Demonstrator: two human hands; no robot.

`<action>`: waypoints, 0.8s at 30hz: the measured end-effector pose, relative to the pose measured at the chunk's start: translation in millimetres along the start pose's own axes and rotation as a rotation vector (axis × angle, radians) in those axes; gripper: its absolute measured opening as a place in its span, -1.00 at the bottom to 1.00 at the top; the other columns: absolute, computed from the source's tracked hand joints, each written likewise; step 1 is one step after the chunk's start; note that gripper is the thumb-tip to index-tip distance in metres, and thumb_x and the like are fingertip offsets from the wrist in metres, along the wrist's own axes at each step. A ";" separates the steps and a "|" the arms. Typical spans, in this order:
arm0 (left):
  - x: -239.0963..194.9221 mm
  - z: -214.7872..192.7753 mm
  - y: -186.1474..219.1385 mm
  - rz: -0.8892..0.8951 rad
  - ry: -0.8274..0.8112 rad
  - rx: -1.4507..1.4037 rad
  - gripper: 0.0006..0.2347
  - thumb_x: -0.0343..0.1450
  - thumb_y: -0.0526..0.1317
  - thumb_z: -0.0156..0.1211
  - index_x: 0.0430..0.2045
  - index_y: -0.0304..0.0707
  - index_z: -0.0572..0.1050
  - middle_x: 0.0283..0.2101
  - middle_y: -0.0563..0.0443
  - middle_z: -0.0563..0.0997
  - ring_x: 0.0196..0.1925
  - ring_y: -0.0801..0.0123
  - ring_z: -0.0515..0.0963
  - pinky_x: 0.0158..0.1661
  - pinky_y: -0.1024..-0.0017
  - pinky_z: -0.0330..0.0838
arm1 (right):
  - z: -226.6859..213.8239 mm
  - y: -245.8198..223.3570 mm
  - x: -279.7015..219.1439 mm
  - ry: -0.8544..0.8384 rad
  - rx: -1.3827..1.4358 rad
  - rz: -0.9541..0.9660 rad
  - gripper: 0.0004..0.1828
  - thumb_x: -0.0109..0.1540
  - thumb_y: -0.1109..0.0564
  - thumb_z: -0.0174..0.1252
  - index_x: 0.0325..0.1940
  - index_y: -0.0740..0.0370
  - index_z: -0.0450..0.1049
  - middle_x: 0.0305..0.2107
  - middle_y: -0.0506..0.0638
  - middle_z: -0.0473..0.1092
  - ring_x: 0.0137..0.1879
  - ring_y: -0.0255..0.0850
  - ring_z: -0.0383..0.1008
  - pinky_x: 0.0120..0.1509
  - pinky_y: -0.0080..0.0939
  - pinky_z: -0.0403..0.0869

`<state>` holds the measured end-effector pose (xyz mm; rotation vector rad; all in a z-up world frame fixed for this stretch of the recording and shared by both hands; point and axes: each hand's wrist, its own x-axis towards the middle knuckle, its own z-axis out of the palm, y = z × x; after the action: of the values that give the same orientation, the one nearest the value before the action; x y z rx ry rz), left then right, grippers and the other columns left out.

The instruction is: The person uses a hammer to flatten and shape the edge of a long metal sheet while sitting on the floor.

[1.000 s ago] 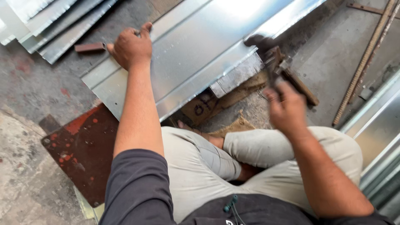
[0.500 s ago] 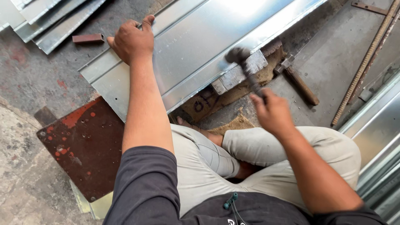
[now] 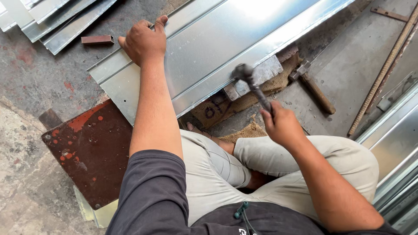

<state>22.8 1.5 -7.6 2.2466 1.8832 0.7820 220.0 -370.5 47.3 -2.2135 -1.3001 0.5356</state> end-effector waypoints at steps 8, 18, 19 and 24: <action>-3.1 3.7 10.9 -0.020 -0.025 -0.044 -0.53 0.35 0.26 0.31 -0.81 -0.08 0.54 -0.66 0.02 0.61 -0.54 0.19 0.58 -0.09 0.20 0.23 | -99.9 -41.2 -3.3 0.429 0.456 -0.434 -0.68 0.51 -0.06 0.02 -0.02 0.29 0.32 -0.51 -0.04 0.34 -0.61 -0.38 0.25 -0.50 -0.35 0.30; -1.0 4.7 17.5 -0.047 -0.072 -0.052 -0.54 0.34 0.26 0.31 -0.76 -0.10 0.56 -0.61 -0.04 0.63 -0.50 0.14 0.62 -0.05 0.18 0.23 | 3.2 1.8 0.9 -0.138 -0.026 0.209 -0.80 0.37 0.07 0.15 -0.12 0.28 0.41 -0.55 0.24 0.42 -0.48 0.08 0.44 -0.34 0.07 0.39; 0.9 5.6 18.2 -0.032 -0.067 -0.051 -0.54 0.34 0.26 0.31 -0.77 -0.11 0.57 -0.60 -0.05 0.64 -0.49 0.13 0.62 -0.04 0.18 0.22 | -8.4 -3.1 2.6 -0.064 -0.031 0.170 -0.81 0.37 0.08 0.17 -0.12 0.27 0.44 -0.57 0.22 0.42 -0.51 0.04 0.44 -0.37 0.06 0.38; 1.8 12.7 18.9 0.014 -0.009 -0.048 -0.53 0.35 0.26 0.31 -0.79 -0.11 0.56 -0.64 -0.03 0.64 -0.53 0.15 0.61 -0.04 0.13 0.21 | -76.0 -27.7 -4.8 0.355 0.375 -0.228 -0.77 0.45 0.05 0.09 0.02 0.29 0.36 -0.44 0.04 0.40 -0.50 -0.27 0.31 -0.43 -0.28 0.32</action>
<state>45.6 2.0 -10.5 2.2332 1.8270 0.8092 242.1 -380.8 124.5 -1.7304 -1.1357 0.2571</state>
